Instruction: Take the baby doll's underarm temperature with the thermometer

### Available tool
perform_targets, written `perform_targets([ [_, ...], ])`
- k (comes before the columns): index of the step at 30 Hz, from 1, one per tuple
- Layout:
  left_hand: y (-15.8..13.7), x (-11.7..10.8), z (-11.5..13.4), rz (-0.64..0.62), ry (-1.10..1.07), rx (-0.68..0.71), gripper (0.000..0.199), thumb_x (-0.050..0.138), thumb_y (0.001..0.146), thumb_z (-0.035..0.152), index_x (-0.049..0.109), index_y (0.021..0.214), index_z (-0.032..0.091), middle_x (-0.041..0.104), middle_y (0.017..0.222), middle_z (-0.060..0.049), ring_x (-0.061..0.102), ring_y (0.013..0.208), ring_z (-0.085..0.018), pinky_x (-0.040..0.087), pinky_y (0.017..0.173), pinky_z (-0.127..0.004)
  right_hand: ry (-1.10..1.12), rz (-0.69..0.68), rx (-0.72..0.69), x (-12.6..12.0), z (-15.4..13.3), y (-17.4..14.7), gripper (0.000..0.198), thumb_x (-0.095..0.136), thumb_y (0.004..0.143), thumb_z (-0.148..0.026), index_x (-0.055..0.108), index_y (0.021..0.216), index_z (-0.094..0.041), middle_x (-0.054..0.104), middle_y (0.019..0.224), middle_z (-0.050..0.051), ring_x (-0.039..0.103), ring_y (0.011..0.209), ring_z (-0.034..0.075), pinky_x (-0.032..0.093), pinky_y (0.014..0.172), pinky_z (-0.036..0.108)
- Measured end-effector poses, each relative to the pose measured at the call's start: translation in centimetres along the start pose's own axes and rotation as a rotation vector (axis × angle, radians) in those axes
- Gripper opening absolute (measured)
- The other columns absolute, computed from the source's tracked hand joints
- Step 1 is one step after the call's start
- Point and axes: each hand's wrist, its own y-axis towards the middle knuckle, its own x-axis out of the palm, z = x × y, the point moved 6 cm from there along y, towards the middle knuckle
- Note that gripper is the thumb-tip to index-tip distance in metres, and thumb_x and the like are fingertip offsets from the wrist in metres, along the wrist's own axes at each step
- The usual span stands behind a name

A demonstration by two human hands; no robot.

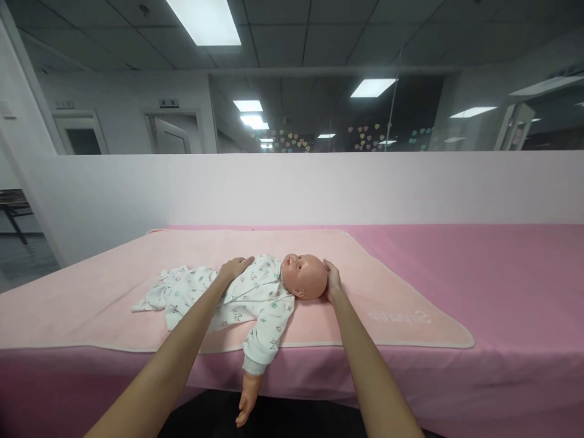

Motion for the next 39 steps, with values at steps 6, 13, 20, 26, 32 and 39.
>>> perform_targets([
  [6, 0.0, 0.0, -0.1, 0.009, 0.004, -0.004, 0.076, 0.013, 0.071, 0.074, 0.055, 0.112, 0.025, 0.057, 0.118, -0.007, 0.053, 0.107, -0.031, 0.037, 0.089, -0.042, 0.031, -0.047, 0.023, 0.8, 0.0, -0.4, 0.051, 0.042, 0.075, -0.05, 0.06, 0.108, -0.016, 0.065, 0.103, 0.011, 0.058, 0.098, 0.032, 0.043, 0.087, 0.05],
  [13, -0.1, -0.1, 0.0, 0.008, 0.016, -0.002, 0.076, 0.013, 0.071, 0.074, 0.056, 0.112, 0.025, 0.058, 0.118, -0.007, 0.053, 0.107, -0.03, 0.038, 0.088, -0.041, 0.026, -0.067, 0.043, 1.4, 0.1, -0.6, 0.051, 0.042, 0.075, -0.048, 0.059, 0.109, -0.016, 0.064, 0.105, 0.012, 0.059, 0.098, 0.032, 0.043, 0.087, 0.05],
  [20, -0.2, -0.2, 0.0, 0.008, 0.023, 0.005, 0.074, 0.014, 0.073, 0.073, 0.056, 0.111, 0.025, 0.056, 0.12, -0.007, 0.052, 0.108, -0.03, 0.038, 0.088, -0.04, -0.011, -0.046, 0.009, 1.4, 0.1, -0.4, 0.044, 0.044, 0.076, -0.044, 0.06, 0.107, -0.016, 0.067, 0.099, 0.01, 0.061, 0.093, 0.03, 0.044, 0.085, 0.049],
  [26, -0.4, -0.3, 0.1, 0.007, 0.026, 0.008, 0.073, 0.013, 0.073, 0.072, 0.056, 0.11, 0.025, 0.057, 0.118, -0.007, 0.053, 0.106, -0.029, 0.038, 0.087, -0.04, -0.02, -0.074, -0.013, 1.5, -0.2, -1.0, 0.044, 0.044, 0.077, -0.044, 0.06, 0.107, -0.016, 0.067, 0.099, 0.01, 0.062, 0.092, 0.028, 0.044, 0.085, 0.048],
  [32, -0.3, -0.3, 0.2, 0.005, 0.024, 0.007, 0.074, 0.014, 0.073, 0.072, 0.056, 0.111, 0.024, 0.057, 0.118, -0.008, 0.053, 0.107, -0.03, 0.038, 0.088, -0.041, -0.031, -0.104, -0.032, 2.5, -0.7, -2.1, 0.042, 0.048, 0.075, -0.041, 0.06, 0.107, -0.015, 0.066, 0.101, 0.01, 0.061, 0.094, 0.029, 0.044, 0.087, 0.047],
  [39, -0.1, -0.2, 0.1, -0.001, 0.029, 0.007, 0.076, 0.013, 0.072, 0.073, 0.055, 0.112, 0.025, 0.058, 0.118, -0.008, 0.053, 0.106, -0.03, 0.038, 0.087, -0.04, 0.067, 0.078, -0.119, 0.2, -1.4, -1.2, 0.035, 0.047, 0.075, -0.044, 0.06, 0.099, -0.022, 0.068, 0.096, 0.006, 0.062, 0.091, 0.029, 0.046, 0.084, 0.049],
])
